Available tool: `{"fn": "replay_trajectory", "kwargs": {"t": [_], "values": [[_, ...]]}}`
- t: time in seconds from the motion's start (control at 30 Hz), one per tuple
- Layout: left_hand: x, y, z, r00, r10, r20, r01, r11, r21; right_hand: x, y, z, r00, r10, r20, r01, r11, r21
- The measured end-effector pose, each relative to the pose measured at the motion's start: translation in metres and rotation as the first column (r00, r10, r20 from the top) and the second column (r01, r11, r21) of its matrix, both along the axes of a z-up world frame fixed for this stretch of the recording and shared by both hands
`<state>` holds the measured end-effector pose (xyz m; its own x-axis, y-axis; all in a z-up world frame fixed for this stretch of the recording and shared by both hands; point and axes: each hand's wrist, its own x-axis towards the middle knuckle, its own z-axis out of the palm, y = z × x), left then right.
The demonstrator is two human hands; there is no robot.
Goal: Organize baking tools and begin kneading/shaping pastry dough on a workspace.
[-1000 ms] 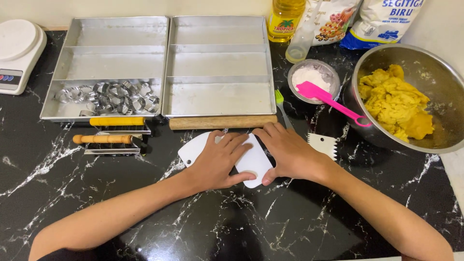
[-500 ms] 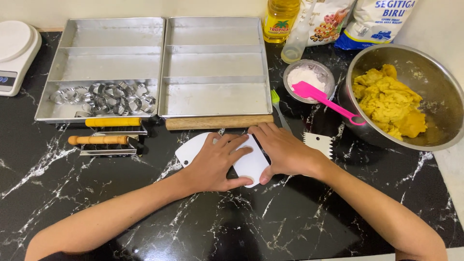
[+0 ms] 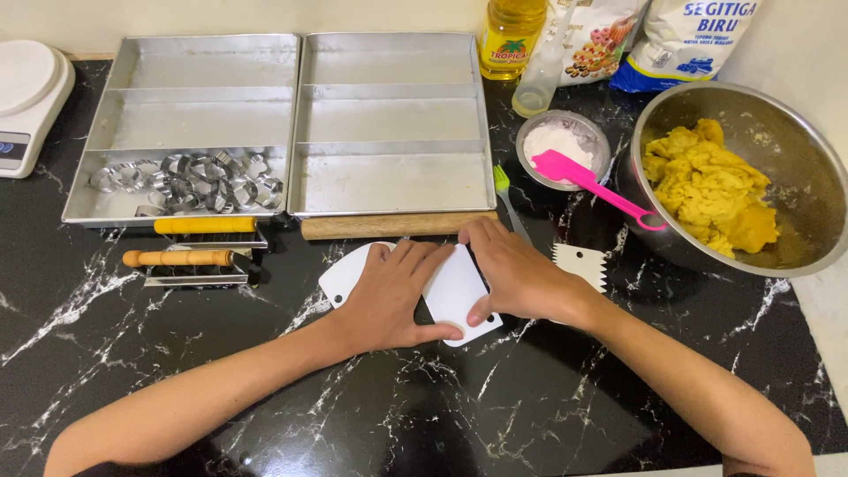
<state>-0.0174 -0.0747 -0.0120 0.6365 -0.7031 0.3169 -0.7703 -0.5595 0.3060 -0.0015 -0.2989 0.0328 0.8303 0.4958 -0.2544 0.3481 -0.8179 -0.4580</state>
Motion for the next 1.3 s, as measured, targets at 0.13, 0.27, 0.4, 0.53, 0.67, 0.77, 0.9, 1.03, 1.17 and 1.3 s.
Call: {"fn": "replay_trajectory", "kwargs": {"t": [0.13,0.27,0.4,0.53,0.67,0.77,0.9,1.03,1.17,1.3], "values": [[-0.002,-0.002,0.006,0.997,0.061,-0.053,-0.058,0.997,0.053,0.002,-0.003,0.002,0.998,-0.055,-0.020,0.056,0.995,0.077],[-0.003,-0.003,0.007,0.998,0.050,0.048,-0.047,0.998,-0.051,0.008,-0.013,-0.007,0.985,-0.096,-0.143,0.136,0.944,0.301],[-0.001,-0.006,0.010,1.000,0.013,-0.024,-0.016,0.993,-0.121,0.012,-0.021,0.006,0.992,-0.035,-0.122,0.078,0.925,0.371],[0.002,-0.013,0.020,0.965,0.060,-0.255,-0.079,0.995,-0.068,0.016,-0.037,0.024,0.996,-0.009,-0.093,0.036,0.955,0.293],[0.011,-0.029,0.026,0.972,-0.128,-0.199,0.093,0.980,-0.176,0.018,-0.055,0.042,0.990,0.026,-0.137,-0.018,0.998,0.058],[0.021,-0.047,0.020,0.968,-0.224,-0.110,0.209,0.970,-0.127,0.021,-0.071,0.048,0.986,0.068,-0.150,-0.083,0.992,-0.093],[0.028,-0.067,0.011,0.949,-0.313,0.045,0.311,0.950,0.041,0.032,-0.095,0.023,0.991,0.094,-0.099,-0.109,0.981,-0.158],[0.030,-0.079,-0.003,0.930,-0.334,0.155,0.324,0.942,0.088,0.034,-0.093,0.015,0.996,-0.016,-0.092,-0.006,0.971,-0.240],[0.033,-0.084,-0.016,0.929,-0.326,0.173,0.312,0.944,0.106,0.036,-0.093,0.013,0.991,-0.029,-0.134,-0.003,0.974,-0.228],[0.035,-0.084,-0.011,0.927,-0.322,0.193,0.290,0.941,0.174,0.037,-0.088,0.016,0.965,-0.159,-0.210,0.088,0.946,-0.313]]}}
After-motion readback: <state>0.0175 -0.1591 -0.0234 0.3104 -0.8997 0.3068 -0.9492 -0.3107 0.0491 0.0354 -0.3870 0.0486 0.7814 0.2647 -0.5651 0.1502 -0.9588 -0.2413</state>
